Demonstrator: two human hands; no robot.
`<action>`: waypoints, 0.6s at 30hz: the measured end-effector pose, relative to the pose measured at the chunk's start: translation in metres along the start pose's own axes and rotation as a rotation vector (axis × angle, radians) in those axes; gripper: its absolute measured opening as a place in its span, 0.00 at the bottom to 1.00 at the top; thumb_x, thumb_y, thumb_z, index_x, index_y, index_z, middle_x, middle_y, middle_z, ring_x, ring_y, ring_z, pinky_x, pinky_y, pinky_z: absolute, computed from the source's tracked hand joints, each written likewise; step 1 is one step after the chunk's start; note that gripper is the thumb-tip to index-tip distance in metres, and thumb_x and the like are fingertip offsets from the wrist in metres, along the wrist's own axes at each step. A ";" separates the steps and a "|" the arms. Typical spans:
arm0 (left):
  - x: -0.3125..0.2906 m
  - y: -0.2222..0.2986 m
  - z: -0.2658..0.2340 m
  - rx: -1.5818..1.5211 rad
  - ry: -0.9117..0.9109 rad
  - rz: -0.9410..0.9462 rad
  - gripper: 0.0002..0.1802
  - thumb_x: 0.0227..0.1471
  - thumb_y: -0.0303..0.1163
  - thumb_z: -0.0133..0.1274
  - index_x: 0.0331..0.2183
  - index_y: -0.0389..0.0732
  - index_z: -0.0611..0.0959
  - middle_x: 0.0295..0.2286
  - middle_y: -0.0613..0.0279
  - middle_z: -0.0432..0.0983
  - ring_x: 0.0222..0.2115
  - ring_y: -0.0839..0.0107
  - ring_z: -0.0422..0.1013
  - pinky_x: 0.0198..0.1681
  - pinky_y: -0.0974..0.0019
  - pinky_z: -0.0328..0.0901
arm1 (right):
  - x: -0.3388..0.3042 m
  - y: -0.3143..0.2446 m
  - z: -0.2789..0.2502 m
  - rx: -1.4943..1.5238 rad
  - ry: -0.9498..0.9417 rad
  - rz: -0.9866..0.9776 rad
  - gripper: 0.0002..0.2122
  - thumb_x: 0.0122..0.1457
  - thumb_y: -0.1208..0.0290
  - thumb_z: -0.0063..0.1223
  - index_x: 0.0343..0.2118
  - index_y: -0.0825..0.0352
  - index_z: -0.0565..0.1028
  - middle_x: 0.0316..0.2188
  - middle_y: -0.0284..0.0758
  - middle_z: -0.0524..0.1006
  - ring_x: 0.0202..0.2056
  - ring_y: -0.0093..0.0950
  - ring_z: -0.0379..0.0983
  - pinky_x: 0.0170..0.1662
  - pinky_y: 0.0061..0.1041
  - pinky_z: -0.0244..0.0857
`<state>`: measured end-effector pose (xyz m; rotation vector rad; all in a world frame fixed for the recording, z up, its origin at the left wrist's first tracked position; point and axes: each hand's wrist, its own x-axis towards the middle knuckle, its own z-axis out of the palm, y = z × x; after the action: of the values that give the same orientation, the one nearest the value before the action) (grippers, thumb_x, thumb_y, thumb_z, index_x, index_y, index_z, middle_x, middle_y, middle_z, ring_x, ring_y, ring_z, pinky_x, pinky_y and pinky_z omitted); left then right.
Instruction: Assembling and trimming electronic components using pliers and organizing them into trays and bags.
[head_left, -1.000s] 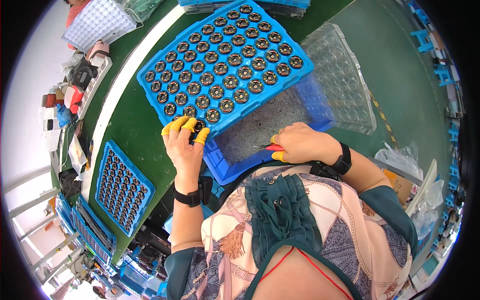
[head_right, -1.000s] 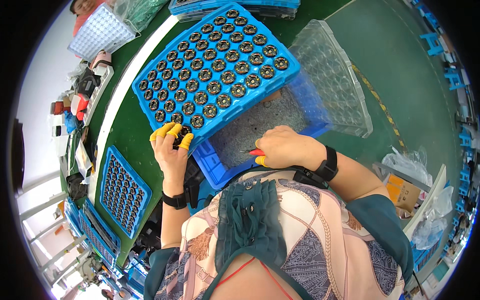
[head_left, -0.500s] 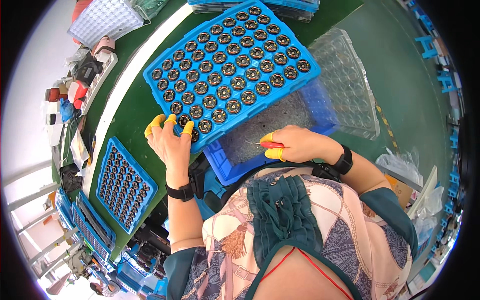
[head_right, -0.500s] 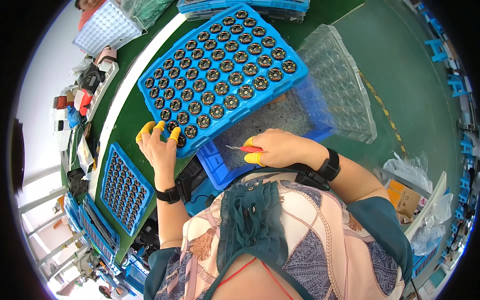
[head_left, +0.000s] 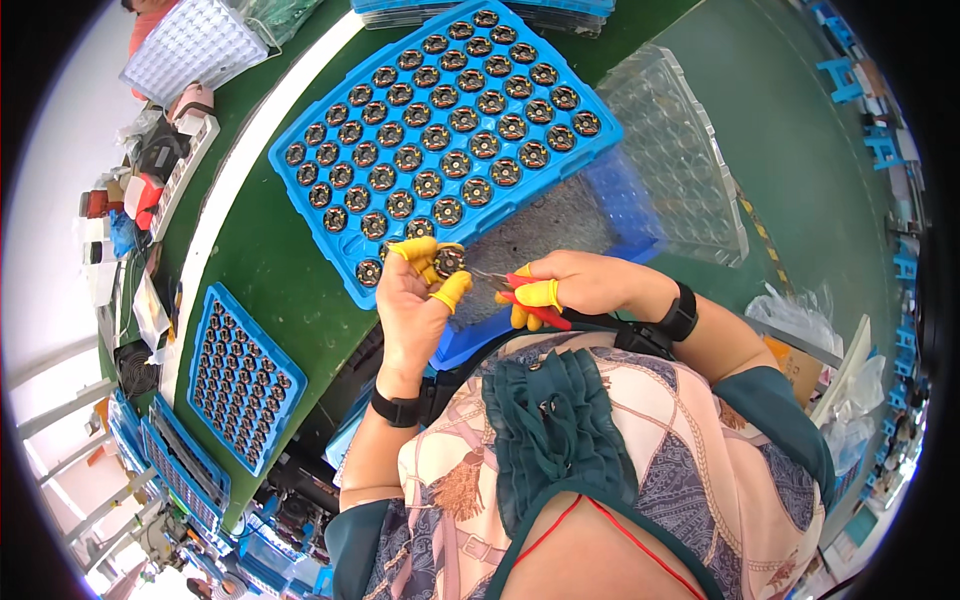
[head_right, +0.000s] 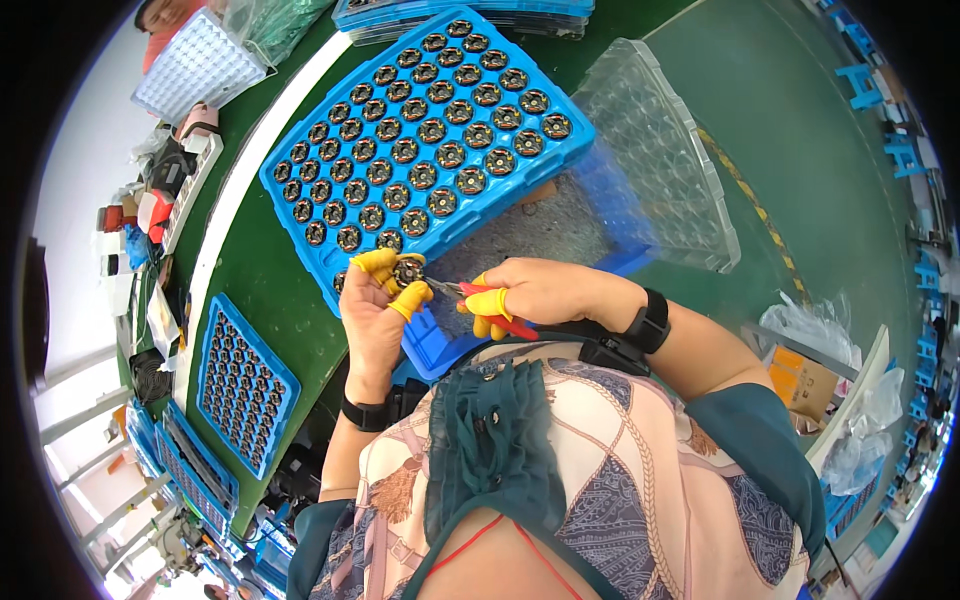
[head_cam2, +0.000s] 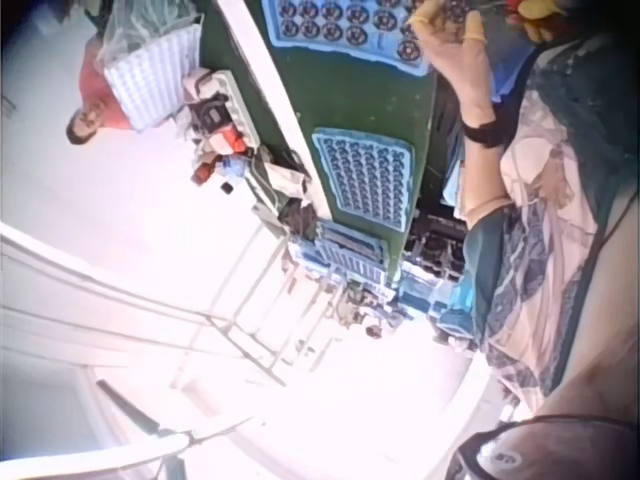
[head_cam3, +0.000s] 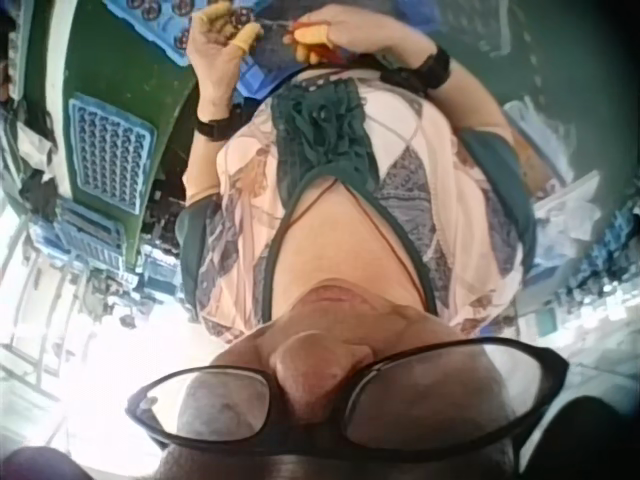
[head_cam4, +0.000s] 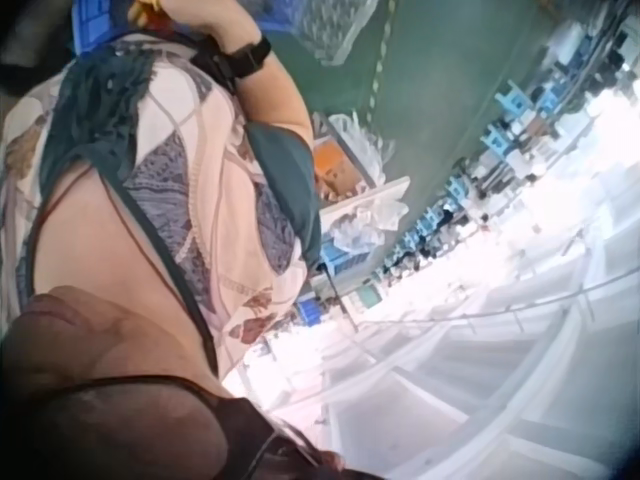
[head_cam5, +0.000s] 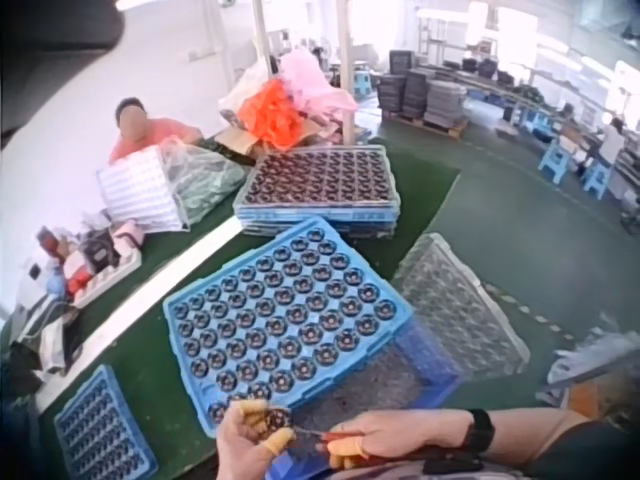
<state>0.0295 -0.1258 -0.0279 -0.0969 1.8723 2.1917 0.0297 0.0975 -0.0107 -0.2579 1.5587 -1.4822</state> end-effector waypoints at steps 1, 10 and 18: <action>-0.002 -0.001 0.003 0.008 -0.007 0.007 0.25 0.42 0.14 0.57 0.45 0.34 0.69 0.38 0.54 0.73 0.31 0.71 0.73 0.31 0.71 0.70 | 0.000 0.000 0.000 0.012 -0.009 -0.010 0.18 0.61 0.62 0.41 0.42 0.74 0.73 0.32 0.39 0.78 0.33 0.24 0.73 0.38 0.24 0.65; -0.008 -0.004 0.006 0.081 -0.095 -0.006 0.25 0.45 0.14 0.54 0.48 0.34 0.72 0.40 0.55 0.75 0.31 0.72 0.74 0.30 0.74 0.67 | -0.008 0.006 0.004 0.227 0.006 0.061 0.19 0.61 0.60 0.41 0.44 0.73 0.71 0.35 0.41 0.76 0.35 0.28 0.74 0.36 0.25 0.68; -0.010 -0.006 0.009 0.064 -0.111 0.029 0.23 0.47 0.14 0.53 0.48 0.35 0.72 0.40 0.55 0.75 0.31 0.72 0.74 0.31 0.73 0.68 | -0.011 0.011 0.005 0.373 0.008 0.082 0.18 0.60 0.61 0.41 0.44 0.71 0.71 0.35 0.43 0.76 0.33 0.32 0.75 0.34 0.28 0.70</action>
<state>0.0417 -0.1181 -0.0300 0.0631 1.8912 2.1077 0.0444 0.1046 -0.0139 0.0296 1.2523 -1.6740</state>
